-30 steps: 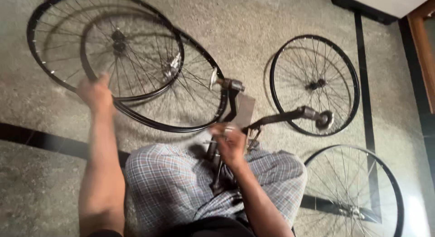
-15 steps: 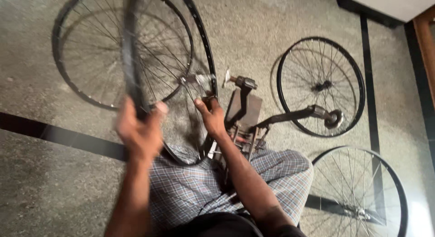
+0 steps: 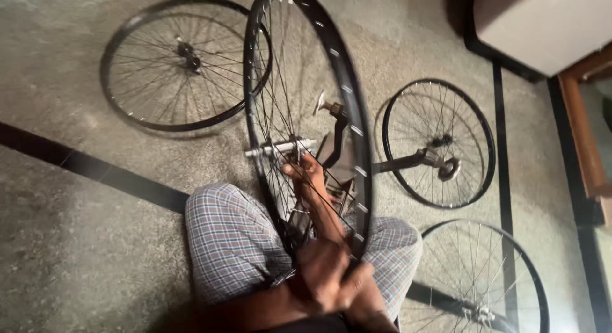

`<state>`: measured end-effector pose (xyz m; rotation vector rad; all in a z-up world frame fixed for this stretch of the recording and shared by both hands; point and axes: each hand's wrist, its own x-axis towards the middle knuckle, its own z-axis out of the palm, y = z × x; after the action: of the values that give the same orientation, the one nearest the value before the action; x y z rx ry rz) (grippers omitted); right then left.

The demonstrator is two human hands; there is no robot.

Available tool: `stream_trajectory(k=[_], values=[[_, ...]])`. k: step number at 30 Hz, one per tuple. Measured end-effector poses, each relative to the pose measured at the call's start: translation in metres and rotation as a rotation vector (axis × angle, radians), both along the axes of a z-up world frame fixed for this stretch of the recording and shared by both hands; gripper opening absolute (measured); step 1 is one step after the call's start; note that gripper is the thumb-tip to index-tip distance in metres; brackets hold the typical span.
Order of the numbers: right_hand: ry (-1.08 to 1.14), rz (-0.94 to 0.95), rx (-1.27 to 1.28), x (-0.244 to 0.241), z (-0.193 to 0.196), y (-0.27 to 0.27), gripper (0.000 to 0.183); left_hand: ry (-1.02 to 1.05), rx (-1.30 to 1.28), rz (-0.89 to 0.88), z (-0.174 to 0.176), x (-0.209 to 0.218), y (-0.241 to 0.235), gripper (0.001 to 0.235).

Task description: The person sits on the floor and uses a truing stand to adjust bicycle wheels. They mount a wheel, spin it to check alignment, and make adjustments to the rim and spokes. The person swaps wheels and repeats the process.

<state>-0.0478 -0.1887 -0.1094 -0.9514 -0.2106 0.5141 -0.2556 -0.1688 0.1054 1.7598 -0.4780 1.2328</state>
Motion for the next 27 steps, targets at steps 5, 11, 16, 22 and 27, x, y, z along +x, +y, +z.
stream_trajectory(k=[5, 11, 16, 22, 27], values=[[0.077, 0.017, 0.088, -0.023, 0.06, -0.015, 0.032, -0.17, 0.025, -0.07, 0.009, 0.015, -0.019, 0.024], [-0.02, -0.111, 0.101, -0.054, 0.139, -0.112, 0.049, -0.21, 0.002, -0.275, -0.003, 0.0, -0.026, 0.02], [-0.339, -0.036, 0.432, -0.06, 0.218, -0.178, 0.047, -0.2, -0.166, -0.505, -0.019, 0.041, 0.017, 0.021], [-0.169, -0.126, 0.515, -0.076, 0.255, -0.205, 0.05, 0.03, 0.167, 0.124, -0.011, 0.142, 0.089, 0.014], [-0.087, -0.326, 0.467, -0.084, 0.258, -0.222, 0.049, 0.114, 0.291, 0.037, -0.002, 0.199, 0.096, 0.031]])
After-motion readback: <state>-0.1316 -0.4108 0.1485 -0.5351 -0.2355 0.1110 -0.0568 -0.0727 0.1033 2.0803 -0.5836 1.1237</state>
